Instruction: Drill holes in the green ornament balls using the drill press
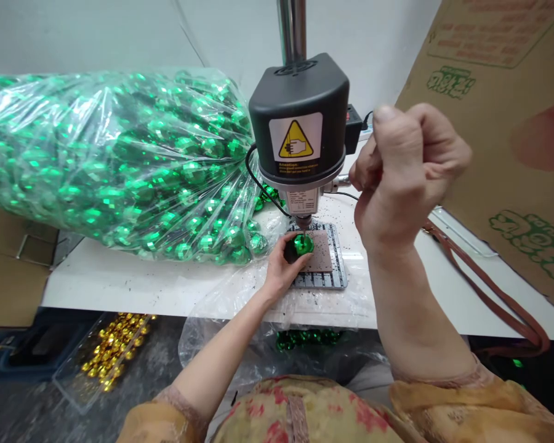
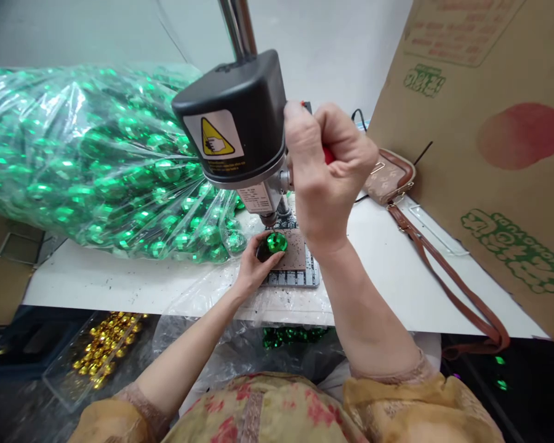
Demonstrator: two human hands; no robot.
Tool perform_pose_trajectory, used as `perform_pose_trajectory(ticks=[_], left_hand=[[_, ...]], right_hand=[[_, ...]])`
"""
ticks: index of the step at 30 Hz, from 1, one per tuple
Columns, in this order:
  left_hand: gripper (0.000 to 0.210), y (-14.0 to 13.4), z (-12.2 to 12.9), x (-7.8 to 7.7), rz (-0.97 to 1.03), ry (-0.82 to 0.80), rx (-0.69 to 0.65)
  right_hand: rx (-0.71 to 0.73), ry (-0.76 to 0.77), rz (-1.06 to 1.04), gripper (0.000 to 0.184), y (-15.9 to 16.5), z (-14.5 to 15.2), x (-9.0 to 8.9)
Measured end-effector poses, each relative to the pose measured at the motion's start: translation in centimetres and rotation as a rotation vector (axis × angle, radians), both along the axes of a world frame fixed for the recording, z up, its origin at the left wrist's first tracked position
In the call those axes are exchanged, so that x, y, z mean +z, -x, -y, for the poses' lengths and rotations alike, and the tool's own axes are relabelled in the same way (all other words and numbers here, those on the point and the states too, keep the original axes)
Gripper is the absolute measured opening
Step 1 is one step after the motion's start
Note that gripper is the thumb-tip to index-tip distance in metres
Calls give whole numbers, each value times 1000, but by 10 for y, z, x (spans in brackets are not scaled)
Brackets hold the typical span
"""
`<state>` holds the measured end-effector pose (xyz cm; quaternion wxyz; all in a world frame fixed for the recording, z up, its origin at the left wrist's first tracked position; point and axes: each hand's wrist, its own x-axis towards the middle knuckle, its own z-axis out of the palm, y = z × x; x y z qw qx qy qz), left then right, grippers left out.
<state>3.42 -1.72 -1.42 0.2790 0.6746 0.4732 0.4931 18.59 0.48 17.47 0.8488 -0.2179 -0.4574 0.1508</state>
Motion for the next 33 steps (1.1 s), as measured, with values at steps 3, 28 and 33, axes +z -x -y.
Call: perform_pose_trajectory(ticks=[3, 28, 33], left_hand=[[41, 8, 31, 5, -58, -129, -3], [38, 60, -56, 37, -884, -155, -115], [21, 70, -109, 49, -1113, 104, 43]], right_hand=[[20, 11, 1, 43, -2, -4, 6], [21, -36, -16, 41, 1, 1, -2], [11, -58, -5, 41, 0, 0, -4]])
